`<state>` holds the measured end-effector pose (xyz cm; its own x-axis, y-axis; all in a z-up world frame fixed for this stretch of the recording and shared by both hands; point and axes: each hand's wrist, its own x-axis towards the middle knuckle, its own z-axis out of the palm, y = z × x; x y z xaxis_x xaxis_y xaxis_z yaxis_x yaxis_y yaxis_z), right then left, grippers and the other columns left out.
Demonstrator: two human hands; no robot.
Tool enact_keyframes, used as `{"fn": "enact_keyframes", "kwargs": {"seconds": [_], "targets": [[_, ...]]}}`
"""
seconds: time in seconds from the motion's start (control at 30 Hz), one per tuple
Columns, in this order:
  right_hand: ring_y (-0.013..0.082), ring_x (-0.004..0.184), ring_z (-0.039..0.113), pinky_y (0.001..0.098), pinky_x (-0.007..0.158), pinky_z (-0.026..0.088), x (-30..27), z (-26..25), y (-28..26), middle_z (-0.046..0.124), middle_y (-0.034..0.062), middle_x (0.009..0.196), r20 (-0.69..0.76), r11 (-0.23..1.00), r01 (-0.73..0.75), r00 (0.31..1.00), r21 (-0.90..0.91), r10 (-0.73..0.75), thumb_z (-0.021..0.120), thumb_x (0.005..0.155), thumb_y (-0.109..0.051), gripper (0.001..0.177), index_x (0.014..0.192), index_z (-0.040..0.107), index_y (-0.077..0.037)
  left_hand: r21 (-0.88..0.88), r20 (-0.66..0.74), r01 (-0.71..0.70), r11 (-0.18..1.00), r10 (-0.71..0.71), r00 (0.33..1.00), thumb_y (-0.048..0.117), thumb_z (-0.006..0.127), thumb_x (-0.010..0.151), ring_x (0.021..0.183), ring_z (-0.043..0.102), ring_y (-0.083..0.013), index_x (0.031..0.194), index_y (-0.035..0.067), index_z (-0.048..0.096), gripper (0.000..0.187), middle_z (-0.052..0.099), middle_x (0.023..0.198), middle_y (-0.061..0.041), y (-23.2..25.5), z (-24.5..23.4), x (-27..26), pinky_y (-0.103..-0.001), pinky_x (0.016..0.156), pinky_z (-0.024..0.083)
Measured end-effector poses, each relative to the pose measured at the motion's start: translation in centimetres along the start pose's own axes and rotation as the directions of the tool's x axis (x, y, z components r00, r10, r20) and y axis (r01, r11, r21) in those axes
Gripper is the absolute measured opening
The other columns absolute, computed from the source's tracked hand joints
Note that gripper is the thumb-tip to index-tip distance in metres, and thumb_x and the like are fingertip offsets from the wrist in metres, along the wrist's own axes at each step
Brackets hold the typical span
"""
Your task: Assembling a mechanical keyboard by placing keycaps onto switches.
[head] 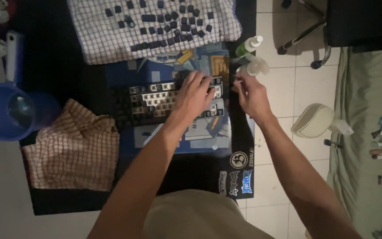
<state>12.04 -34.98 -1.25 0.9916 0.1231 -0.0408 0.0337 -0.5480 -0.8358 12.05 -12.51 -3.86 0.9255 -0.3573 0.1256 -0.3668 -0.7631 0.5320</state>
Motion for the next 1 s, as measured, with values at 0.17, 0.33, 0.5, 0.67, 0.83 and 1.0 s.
{"fn": "enact_keyframes", "kwargs": {"seconds": [0.17, 0.33, 0.5, 0.67, 0.83, 1.0], "targets": [[0.0225, 0.088, 0.08, 0.0332, 0.076, 0.06, -1.1, 0.2, 0.9, 0.077, 0.0161, 0.095, 0.064, 0.993, -0.117, 0.991, 0.0, 0.116, 0.062, 0.106, -0.014, 0.022, 0.125, 0.063, -0.002, -0.042, 0.07, -0.018, 0.999, 0.021, 0.997, 0.022, 0.077, 0.087, 0.119, 0.056, -0.0342, 0.111, 0.0, 0.073, 0.033, 0.064, 0.12, -0.014, -0.1, 1.5, 2.9, -0.048, 0.103, 0.047], [0.0238, 0.086, 0.078, 0.0344, 0.076, 0.059, -1.9, 1.9, 1.9, 0.077, 0.0173, 0.097, 0.097, 0.99, -0.133, 0.987, 0.04, 0.128, 0.064, 0.104, -0.017, 0.027, 0.126, 0.062, -0.002, 0.152, 0.167, -0.021, 0.988, -0.005, 0.986, 0.013, 0.07, 0.085, 0.118, 0.058, -0.0303, 0.095, 0.009, 0.078, 0.013, 0.067, 0.114, -0.009, -0.7, 3.0, 4.0, -0.056, 0.102, 0.045], [0.0217, 0.09, 0.077, 0.0331, 0.079, 0.059, -2.3, 2.5, 2.5, 0.077, 0.0162, 0.102, 0.113, 0.984, -0.135, 0.986, 0.116, 0.122, 0.062, 0.105, -0.017, 0.028, 0.128, 0.059, -0.001, 0.238, 0.216, -0.299, 0.924, 0.249, 0.944, 0.009, 0.066, 0.091, 0.12, 0.058, -0.0323, 0.115, 0.002, 0.075, 0.026, 0.066, 0.115, -0.013, -1.3, 3.9, 3.7, -0.05, 0.099, 0.048], [0.0204, 0.087, 0.077, 0.0327, 0.078, 0.059, -2.0, 2.1, 1.8, 0.077, 0.0159, 0.099, 0.144, 0.979, -0.196, 0.972, 0.06, 0.186, 0.063, 0.105, -0.018, 0.028, 0.127, 0.06, -0.001, 0.209, 0.046, -0.259, 0.943, 0.255, 0.966, 0.014, 0.067, 0.089, 0.118, 0.059, -0.033, 0.119, -0.002, 0.071, 0.034, 0.066, 0.12, -0.016, -2.0, 4.7, 4.1, -0.048, 0.1, 0.047], [0.024, 0.079, 0.075, 0.0343, 0.076, 0.058, -1.6, 1.1, 0.1, 0.076, 0.0184, 0.089, 0.183, 0.951, -0.306, 0.933, -0.044, 0.309, 0.064, 0.103, -0.02, 0.03, 0.13, 0.062, -0.005, -0.095, 0.045, -0.024, 0.995, 0.028, 0.999, 0.016, 0.07, 0.097, 0.116, 0.061, -0.0313, 0.116, -0.001, 0.072, 0.026, 0.067, 0.123, -0.014, -2.8, -0.3, 2.4, -0.048, 0.104, 0.047], [0.0236, 0.091, 0.078, 0.0352, 0.08, 0.059, -1.3, 1.5, 1.2, 0.077, 0.0175, 0.102, 0.115, 0.996, -0.092, 0.989, 0.014, 0.09, 0.065, 0.105, -0.018, 0.028, 0.127, 0.062, -0.001, -0.097, 0.169, 0.053, 0.994, -0.036, 0.985, 0.014, 0.073, 0.093, 0.111, 0.061, -0.0329, 0.109, -0.001, 0.074, 0.022, 0.069, 0.116, -0.013, -3.2, -1.9, 0.5, -0.049, 0.099, 0.046]]}}
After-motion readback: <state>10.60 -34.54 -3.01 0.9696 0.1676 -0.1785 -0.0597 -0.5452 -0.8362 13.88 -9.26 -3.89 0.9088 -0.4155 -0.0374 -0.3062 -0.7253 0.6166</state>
